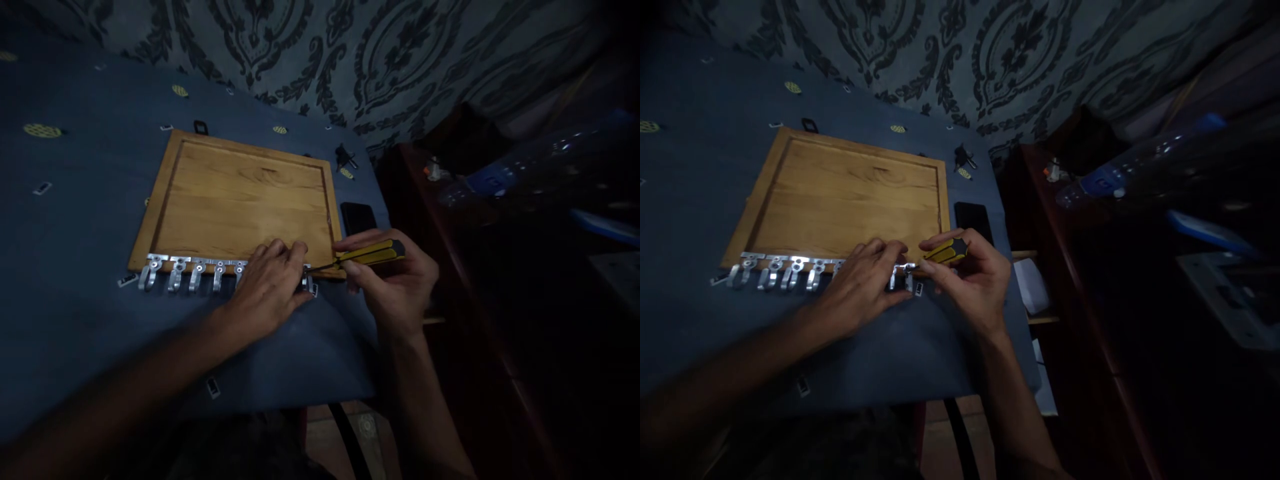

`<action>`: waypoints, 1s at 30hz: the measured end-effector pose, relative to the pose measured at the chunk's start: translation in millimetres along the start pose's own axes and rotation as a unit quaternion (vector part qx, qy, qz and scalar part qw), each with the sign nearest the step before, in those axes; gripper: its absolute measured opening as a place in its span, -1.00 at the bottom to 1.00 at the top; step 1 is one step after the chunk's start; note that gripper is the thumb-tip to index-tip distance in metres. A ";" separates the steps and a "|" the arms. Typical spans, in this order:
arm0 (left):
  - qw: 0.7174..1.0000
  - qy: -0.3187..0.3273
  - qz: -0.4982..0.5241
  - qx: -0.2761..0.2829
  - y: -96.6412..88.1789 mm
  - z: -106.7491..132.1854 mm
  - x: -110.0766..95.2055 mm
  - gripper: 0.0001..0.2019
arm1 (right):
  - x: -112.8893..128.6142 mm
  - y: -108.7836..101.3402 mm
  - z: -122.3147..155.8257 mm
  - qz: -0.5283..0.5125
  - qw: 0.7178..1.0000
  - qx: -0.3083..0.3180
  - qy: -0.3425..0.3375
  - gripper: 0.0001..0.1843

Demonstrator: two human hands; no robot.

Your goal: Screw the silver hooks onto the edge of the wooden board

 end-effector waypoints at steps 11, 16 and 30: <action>1.000 0.006 0.001 0.001 1.3 1.3 0.3 -0.47 | 0.5 -7.7 -0.2 0.013 0.999 0.041 0.014 -0.85; 1.000 0.000 0.000 0.000 -0.3 0.8 -0.1 -0.51 | 1.9 6.9 1.7 0.023 0.999 -0.028 -0.028 -0.78; 1.000 0.007 0.013 -0.006 1.3 2.0 1.9 -0.52 | -0.6 9.0 7.9 0.031 0.982 -0.168 -0.077 -0.75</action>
Point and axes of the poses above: each hand's wrist, its own z-axis away from the middle knuckle, its own y-axis out of the palm, x = y × z, the point moved 2 cm from there along -z, towards the middle knuckle, and after that the axes turned 5 degrees about -z, right-handed, at the moved point
